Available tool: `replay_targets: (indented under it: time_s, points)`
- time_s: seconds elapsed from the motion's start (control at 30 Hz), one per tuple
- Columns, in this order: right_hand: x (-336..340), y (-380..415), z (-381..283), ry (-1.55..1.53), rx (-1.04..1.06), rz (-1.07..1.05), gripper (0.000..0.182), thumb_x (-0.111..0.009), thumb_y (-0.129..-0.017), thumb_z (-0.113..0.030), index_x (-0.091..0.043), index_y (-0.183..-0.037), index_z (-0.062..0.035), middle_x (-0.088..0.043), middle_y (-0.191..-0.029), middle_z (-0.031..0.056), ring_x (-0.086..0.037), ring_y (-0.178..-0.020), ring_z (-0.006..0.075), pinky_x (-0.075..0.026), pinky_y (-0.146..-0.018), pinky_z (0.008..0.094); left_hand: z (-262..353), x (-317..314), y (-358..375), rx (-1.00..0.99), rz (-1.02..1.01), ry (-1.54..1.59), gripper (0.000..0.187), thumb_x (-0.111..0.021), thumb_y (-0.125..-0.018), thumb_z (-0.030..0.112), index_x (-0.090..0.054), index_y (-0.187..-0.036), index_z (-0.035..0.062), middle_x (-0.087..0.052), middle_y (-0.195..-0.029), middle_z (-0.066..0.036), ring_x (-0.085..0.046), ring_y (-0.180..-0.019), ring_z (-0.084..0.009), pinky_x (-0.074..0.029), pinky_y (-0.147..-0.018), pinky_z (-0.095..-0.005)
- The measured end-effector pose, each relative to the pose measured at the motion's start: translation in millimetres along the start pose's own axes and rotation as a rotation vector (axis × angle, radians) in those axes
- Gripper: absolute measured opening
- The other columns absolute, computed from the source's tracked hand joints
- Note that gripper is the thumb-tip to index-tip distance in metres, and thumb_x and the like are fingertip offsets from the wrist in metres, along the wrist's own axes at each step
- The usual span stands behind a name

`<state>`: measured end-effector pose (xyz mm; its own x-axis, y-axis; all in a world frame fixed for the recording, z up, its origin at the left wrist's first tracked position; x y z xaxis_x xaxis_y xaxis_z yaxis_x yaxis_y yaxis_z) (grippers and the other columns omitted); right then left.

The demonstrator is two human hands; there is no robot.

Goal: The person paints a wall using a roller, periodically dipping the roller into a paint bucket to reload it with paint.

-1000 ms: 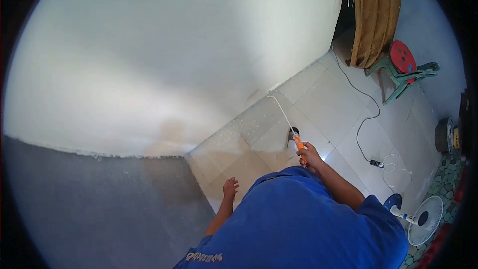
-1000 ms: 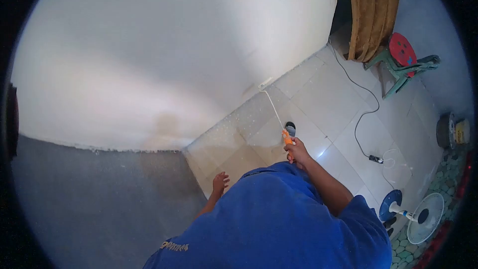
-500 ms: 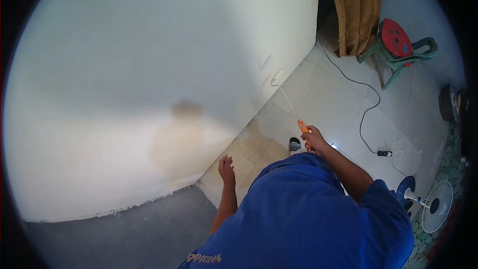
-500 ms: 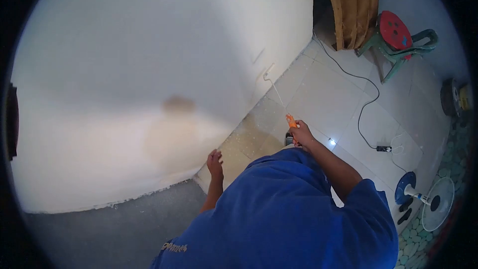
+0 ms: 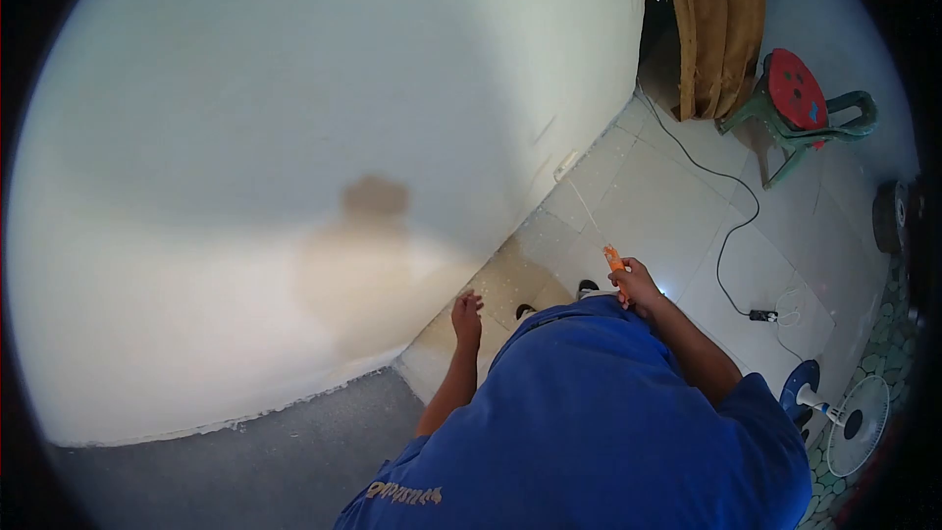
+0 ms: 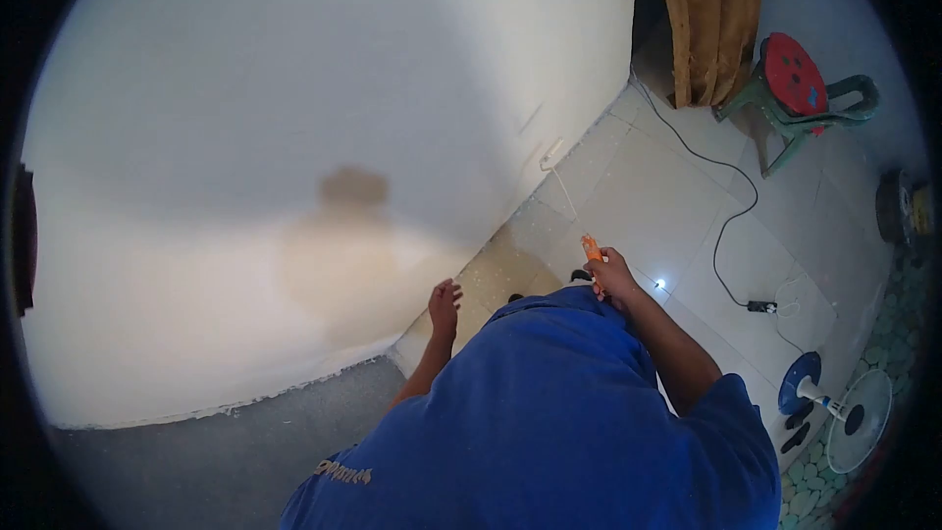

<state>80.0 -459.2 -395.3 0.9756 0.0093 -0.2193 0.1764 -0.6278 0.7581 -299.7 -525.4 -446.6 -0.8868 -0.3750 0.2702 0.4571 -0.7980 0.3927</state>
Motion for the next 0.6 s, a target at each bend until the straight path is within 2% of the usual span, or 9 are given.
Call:
replay_targets:
  time_s: [0.03,0.07,0.3,0.4,0.47,0.5,0.6]
  points:
    - [0,-3,1,0.014,-0.012,-0.010,0.043,-0.057,-0.075,-0.010,-0.037,-0.113,-0.0024,-0.048,-0.069,0.0063,-0.043,-0.036,0.0116,-0.035,-0.027,0.0247,-14,-1,7,0.041,-0.024,-0.012,0.028,-0.046,-0.088,0.025,-0.052,-0.110,0.0080,-0.060,-0.094,-0.005,-0.057,-0.080,-0.0142,-0.043,-0.062,-0.0260]
    - [-1,-4,3,0.028,-0.025,-0.020,0.044,-0.057,-0.076,-0.010,-0.037,-0.114,-0.0030,-0.049,-0.069,0.0055,-0.043,-0.036,0.0112,-0.035,-0.027,0.0248,-25,0,17,0.087,-0.036,-0.013,0.028,-0.047,-0.087,0.020,-0.052,-0.109,0.0033,-0.060,-0.092,-0.008,-0.058,-0.082,-0.0169,-0.046,-0.065,-0.0272]
    - [-10,-14,0,0.035,-0.026,-0.060,0.045,-0.057,-0.076,-0.011,-0.037,-0.115,-0.0028,-0.049,-0.070,0.0055,-0.044,-0.037,0.0112,-0.036,-0.028,0.0248,-112,37,57,0.209,-0.090,-0.102,0.029,-0.050,-0.085,0.018,-0.051,-0.110,0.0026,-0.058,-0.094,-0.010,-0.057,-0.086,-0.0180,-0.049,-0.070,-0.0301]
    - [-15,-17,0,0.049,-0.018,-0.073,0.046,-0.058,-0.075,-0.012,-0.035,-0.114,-0.0013,-0.048,-0.067,0.0065,-0.045,-0.037,0.0115,-0.036,-0.027,0.0244,-139,49,67,0.212,-0.152,-0.120,0.033,-0.052,-0.084,0.023,-0.051,-0.111,0.0031,-0.058,-0.095,-0.009,-0.056,-0.084,-0.0191,-0.048,-0.068,-0.0314]
    - [-18,-17,0,0.081,-0.011,-0.064,0.046,-0.057,-0.076,-0.012,-0.036,-0.116,-0.0031,-0.048,-0.069,0.0048,-0.044,-0.038,0.0111,-0.036,-0.029,0.0244,-158,52,73,0.401,-0.208,-0.144,0.038,-0.054,-0.083,0.029,-0.051,-0.112,0.0048,-0.058,-0.094,-0.009,-0.055,-0.083,-0.0205,-0.046,-0.068,-0.0336]
    - [-19,-17,0,0.082,-0.020,-0.065,0.046,-0.057,-0.076,-0.012,-0.036,-0.116,-0.0031,-0.048,-0.069,0.0048,-0.044,-0.038,0.0111,-0.036,-0.029,0.0244,-162,54,73,0.410,-0.206,-0.145,0.038,-0.054,-0.083,0.029,-0.051,-0.112,0.0048,-0.058,-0.094,-0.009,-0.055,-0.083,-0.0205,-0.046,-0.068,-0.0336]
    - [-22,-15,1,0.083,-0.044,-0.075,0.046,-0.057,-0.076,-0.013,-0.035,-0.116,-0.0027,-0.047,-0.070,0.0048,-0.044,-0.038,0.0109,-0.035,-0.029,0.0241,-154,40,69,0.189,-0.384,-0.315,0.042,-0.053,-0.082,0.036,-0.051,-0.113,0.0069,-0.058,-0.097,-0.009,-0.054,-0.083,-0.0214,-0.045,-0.068,-0.0348]
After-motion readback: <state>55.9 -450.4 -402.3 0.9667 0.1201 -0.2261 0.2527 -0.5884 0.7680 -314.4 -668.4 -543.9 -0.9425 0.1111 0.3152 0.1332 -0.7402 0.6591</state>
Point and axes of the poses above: each hand's wrist, its own y-axis away from the middle knuckle, its own x-axis out of the back of the hand, z = x × y, the point moved 6 cm from there along -y, towards the middle knuckle
